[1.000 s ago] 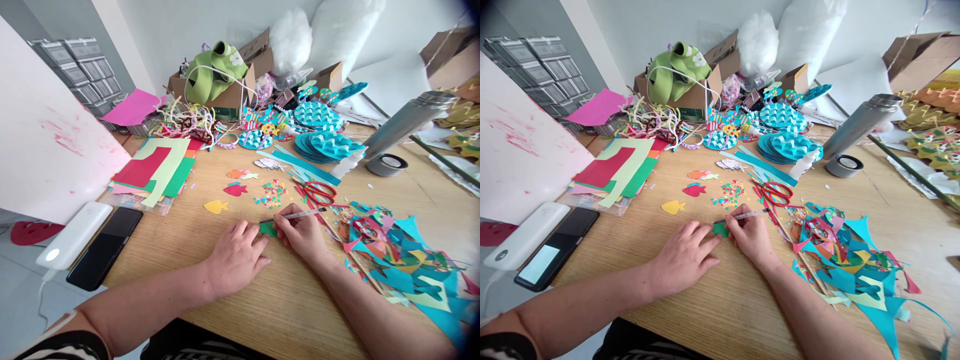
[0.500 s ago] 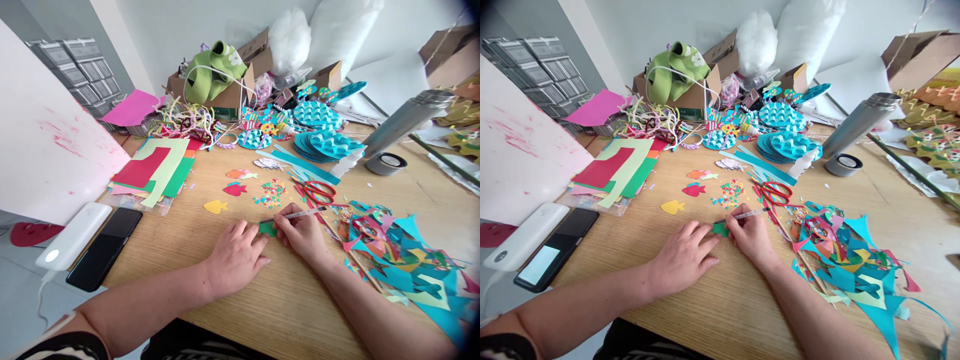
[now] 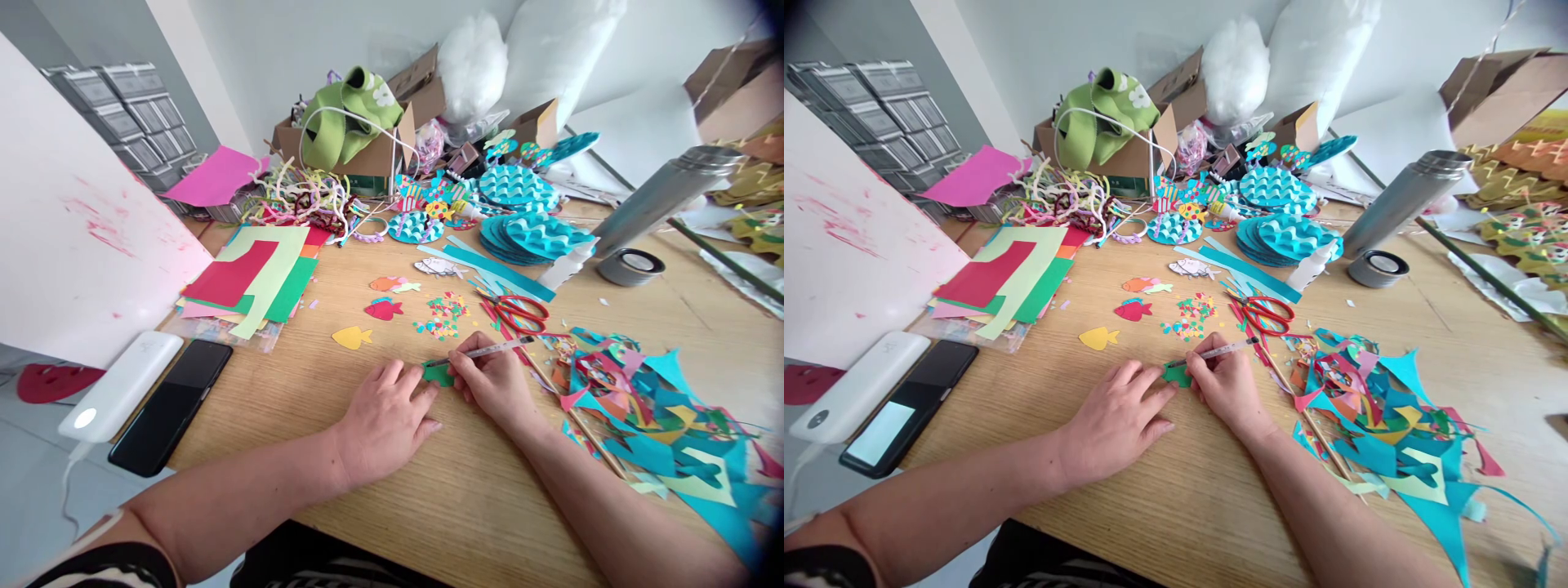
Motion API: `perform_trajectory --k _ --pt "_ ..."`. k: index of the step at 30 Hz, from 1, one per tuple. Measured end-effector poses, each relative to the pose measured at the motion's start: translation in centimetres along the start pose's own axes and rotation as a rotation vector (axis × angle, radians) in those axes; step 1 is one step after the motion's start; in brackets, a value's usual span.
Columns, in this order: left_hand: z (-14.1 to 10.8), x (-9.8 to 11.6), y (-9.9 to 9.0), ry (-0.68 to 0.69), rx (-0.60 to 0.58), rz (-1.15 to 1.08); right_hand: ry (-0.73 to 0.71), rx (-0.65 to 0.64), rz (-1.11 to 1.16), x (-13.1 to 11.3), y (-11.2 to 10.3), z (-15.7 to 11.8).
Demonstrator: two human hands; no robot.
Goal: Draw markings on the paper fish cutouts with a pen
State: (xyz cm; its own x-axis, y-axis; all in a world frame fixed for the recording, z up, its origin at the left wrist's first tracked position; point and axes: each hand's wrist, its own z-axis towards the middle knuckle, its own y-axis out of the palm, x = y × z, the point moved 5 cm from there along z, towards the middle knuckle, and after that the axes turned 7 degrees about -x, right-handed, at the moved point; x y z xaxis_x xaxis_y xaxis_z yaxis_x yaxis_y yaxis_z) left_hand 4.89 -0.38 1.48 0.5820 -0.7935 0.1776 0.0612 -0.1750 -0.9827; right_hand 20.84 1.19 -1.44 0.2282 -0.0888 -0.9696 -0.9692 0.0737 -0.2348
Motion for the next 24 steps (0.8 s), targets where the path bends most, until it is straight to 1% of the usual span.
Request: perform_trajectory --k 14,17,20,22,24 --pt "0.0 0.0 -0.1 -0.002 -0.005 0.006 -0.009 0.001 0.018 0.2 -0.1 0.0" --pt "0.0 0.0 -0.1 0.001 -0.001 0.0 -0.044 0.09 0.048 -0.2 -0.5 -0.4" --pt "-0.1 -0.1 0.0 -0.005 0.014 -0.004 -0.123 0.202 0.059 -0.7 -1.0 -1.0" --pt "-0.1 -0.1 0.1 -0.015 0.023 -0.005 -0.177 0.237 0.043 -1.0 -1.2 -1.3" --pt "-0.1 -0.2 0.2 -0.02 0.021 -0.008 -0.216 0.241 0.012 -1.2 -1.2 -1.5"
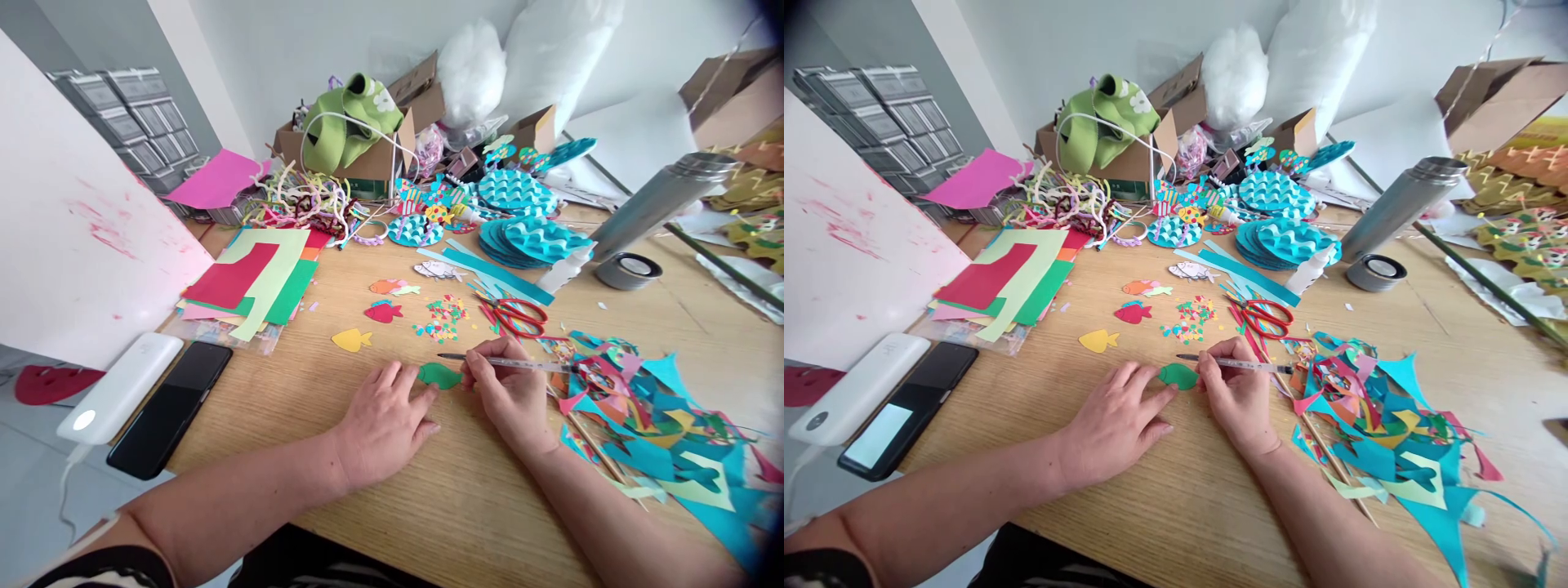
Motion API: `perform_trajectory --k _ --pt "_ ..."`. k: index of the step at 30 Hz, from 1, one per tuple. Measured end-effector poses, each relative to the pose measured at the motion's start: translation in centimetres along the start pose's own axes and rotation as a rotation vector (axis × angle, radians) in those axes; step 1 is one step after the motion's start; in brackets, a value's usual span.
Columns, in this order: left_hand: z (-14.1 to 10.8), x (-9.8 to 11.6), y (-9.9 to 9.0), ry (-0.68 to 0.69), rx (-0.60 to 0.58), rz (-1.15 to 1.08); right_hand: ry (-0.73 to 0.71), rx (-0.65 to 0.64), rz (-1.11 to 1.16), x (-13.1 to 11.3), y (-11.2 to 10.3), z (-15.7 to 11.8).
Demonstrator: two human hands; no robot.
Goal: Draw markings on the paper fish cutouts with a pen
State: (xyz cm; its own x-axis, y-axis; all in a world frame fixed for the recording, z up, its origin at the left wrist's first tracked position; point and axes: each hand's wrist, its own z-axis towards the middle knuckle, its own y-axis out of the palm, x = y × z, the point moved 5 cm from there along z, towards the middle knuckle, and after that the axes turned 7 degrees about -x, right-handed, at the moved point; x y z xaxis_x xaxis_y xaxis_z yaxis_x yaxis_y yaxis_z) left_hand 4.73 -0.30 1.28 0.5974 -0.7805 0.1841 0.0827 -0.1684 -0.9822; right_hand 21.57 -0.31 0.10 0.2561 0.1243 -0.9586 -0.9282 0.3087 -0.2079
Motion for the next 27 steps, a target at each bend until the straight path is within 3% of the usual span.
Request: perform_trajectory --k 7,15,21,27 --pt "0.1 -0.1 0.0 -0.006 -0.015 0.012 0.03 -0.131 -0.055 0.4 0.7 0.5" --pt "0.0 0.2 -0.1 0.007 0.056 0.024 -0.01 -0.126 -0.035 0.2 0.7 0.8" --pt "-0.4 1.2 0.1 0.125 0.076 0.008 -0.066 -0.079 -0.025 0.0 0.4 0.4" --pt "-0.4 1.4 0.7 0.14 0.077 0.005 0.061 -0.183 0.04 0.0 1.0 0.2"
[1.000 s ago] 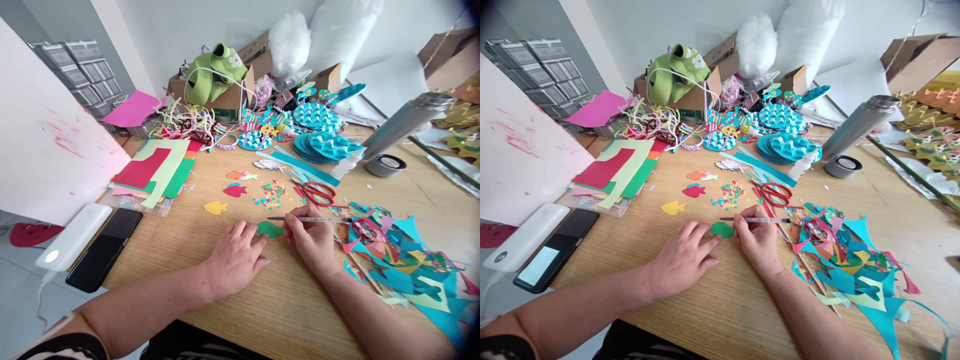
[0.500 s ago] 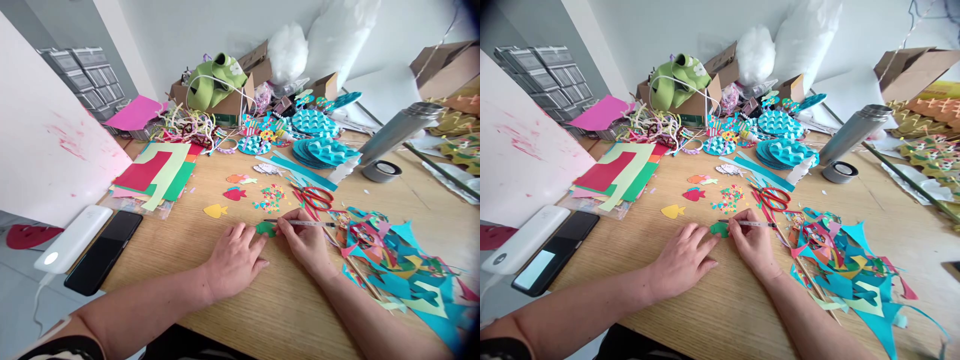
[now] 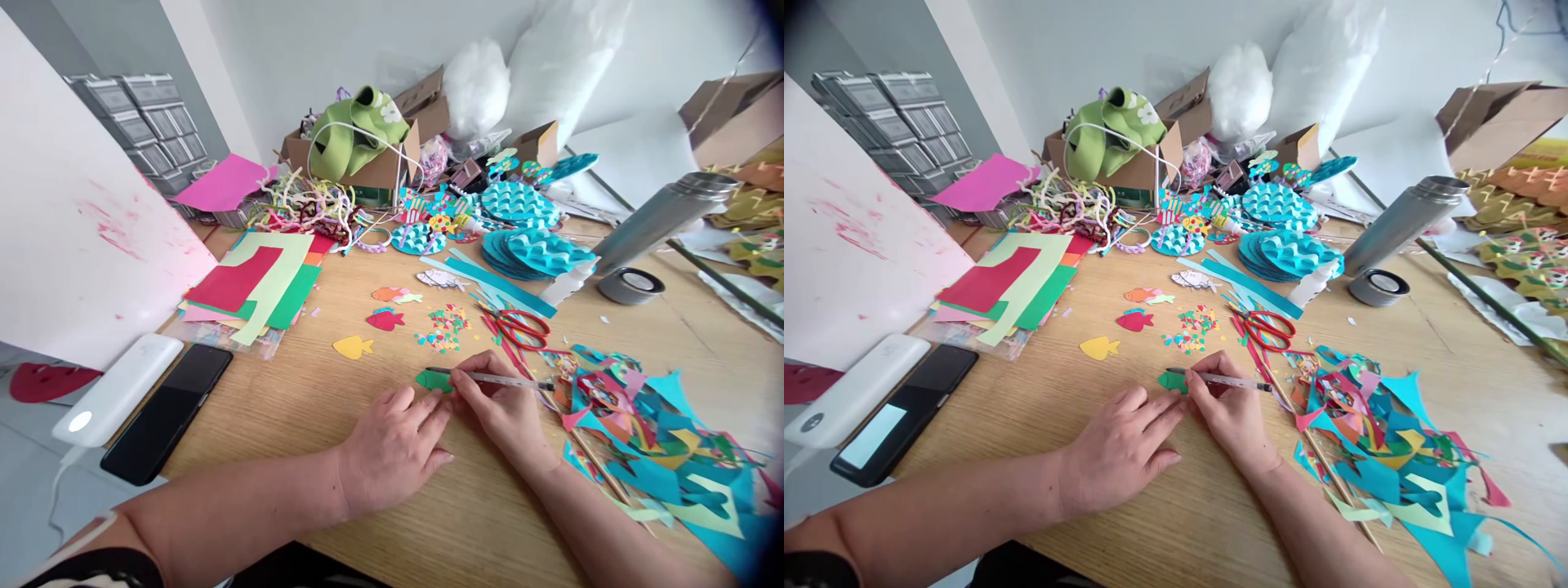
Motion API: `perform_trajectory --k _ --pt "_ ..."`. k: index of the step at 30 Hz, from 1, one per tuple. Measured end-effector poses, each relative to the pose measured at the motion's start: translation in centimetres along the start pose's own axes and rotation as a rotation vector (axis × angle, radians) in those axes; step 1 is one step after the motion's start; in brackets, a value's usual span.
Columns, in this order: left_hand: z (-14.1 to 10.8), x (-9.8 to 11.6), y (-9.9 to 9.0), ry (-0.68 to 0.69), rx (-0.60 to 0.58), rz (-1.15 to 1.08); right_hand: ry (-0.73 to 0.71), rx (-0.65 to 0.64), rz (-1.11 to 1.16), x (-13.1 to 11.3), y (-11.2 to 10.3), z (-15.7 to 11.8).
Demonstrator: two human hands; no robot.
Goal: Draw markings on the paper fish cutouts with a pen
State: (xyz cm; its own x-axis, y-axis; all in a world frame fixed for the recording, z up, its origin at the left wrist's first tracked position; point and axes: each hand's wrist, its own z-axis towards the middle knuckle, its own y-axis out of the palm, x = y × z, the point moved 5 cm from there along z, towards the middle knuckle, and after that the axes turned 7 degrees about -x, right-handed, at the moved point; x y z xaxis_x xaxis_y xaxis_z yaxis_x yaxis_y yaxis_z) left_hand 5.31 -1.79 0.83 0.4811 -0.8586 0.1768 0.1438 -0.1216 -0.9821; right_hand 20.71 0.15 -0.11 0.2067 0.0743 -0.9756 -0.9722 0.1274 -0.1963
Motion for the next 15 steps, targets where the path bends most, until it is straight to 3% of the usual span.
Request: perform_trajectory --k 7,15 --pt "0.13 0.11 0.39 0.011 -0.021 -0.025 0.116 -0.088 0.073 0.73 0.67 -0.1" --pt "0.32 -0.06 0.62 -0.006 -0.05 -0.047 0.167 -0.082 0.077 1.12 0.74 -0.11"
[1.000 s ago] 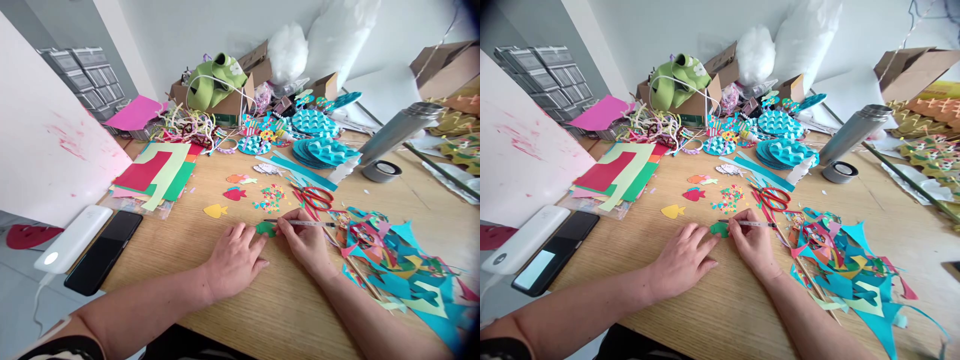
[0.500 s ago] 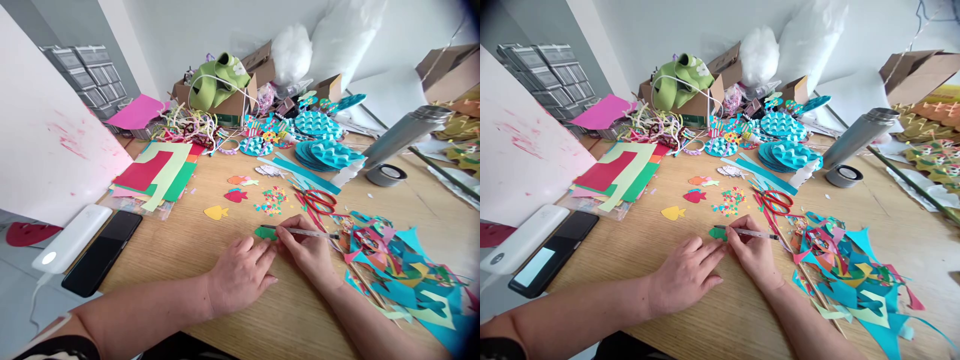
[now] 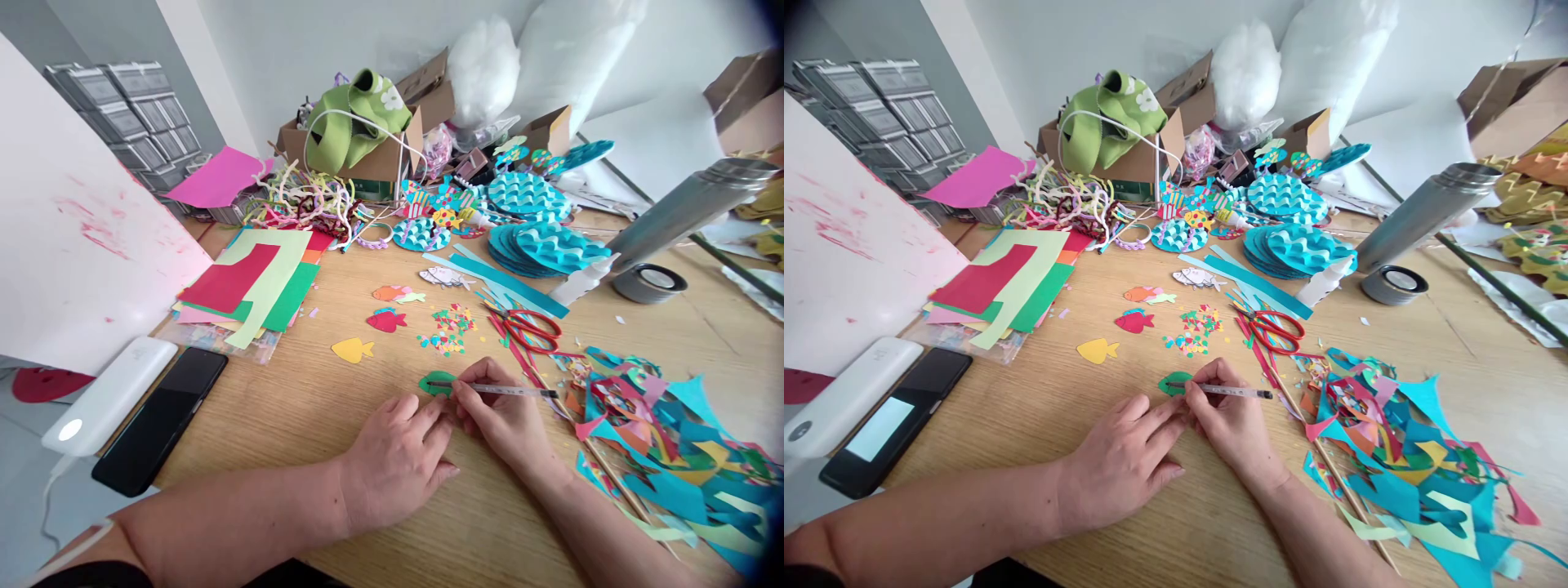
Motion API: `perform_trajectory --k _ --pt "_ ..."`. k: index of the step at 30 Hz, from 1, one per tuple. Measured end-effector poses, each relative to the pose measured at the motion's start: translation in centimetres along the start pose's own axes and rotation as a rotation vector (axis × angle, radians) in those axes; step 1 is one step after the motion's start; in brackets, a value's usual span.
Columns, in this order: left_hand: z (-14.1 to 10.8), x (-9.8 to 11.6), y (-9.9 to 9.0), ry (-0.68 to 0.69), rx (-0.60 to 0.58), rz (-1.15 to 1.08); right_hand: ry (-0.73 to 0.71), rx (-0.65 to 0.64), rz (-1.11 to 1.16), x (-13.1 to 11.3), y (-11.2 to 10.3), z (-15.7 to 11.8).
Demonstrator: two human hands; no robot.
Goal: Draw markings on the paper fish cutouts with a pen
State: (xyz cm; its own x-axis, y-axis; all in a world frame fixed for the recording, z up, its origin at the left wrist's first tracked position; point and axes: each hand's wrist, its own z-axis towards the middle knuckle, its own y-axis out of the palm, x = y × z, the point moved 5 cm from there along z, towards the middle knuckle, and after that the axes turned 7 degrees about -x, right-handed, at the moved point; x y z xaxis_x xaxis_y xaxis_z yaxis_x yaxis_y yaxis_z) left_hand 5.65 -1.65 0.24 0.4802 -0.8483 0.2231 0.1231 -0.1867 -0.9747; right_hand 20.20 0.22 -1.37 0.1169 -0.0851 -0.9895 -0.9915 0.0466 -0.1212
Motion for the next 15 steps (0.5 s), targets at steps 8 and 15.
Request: perform_trajectory --k 8,15 --pt "0.05 0.09 -0.18 0.014 -0.009 0.04 0.032 0.003 -0.014 -0.2 0.0 0.11" --pt "0.03 0.11 -0.29 0.008 -0.012 0.041 0.051 0.005 -0.007 -0.52 0.13 0.16"
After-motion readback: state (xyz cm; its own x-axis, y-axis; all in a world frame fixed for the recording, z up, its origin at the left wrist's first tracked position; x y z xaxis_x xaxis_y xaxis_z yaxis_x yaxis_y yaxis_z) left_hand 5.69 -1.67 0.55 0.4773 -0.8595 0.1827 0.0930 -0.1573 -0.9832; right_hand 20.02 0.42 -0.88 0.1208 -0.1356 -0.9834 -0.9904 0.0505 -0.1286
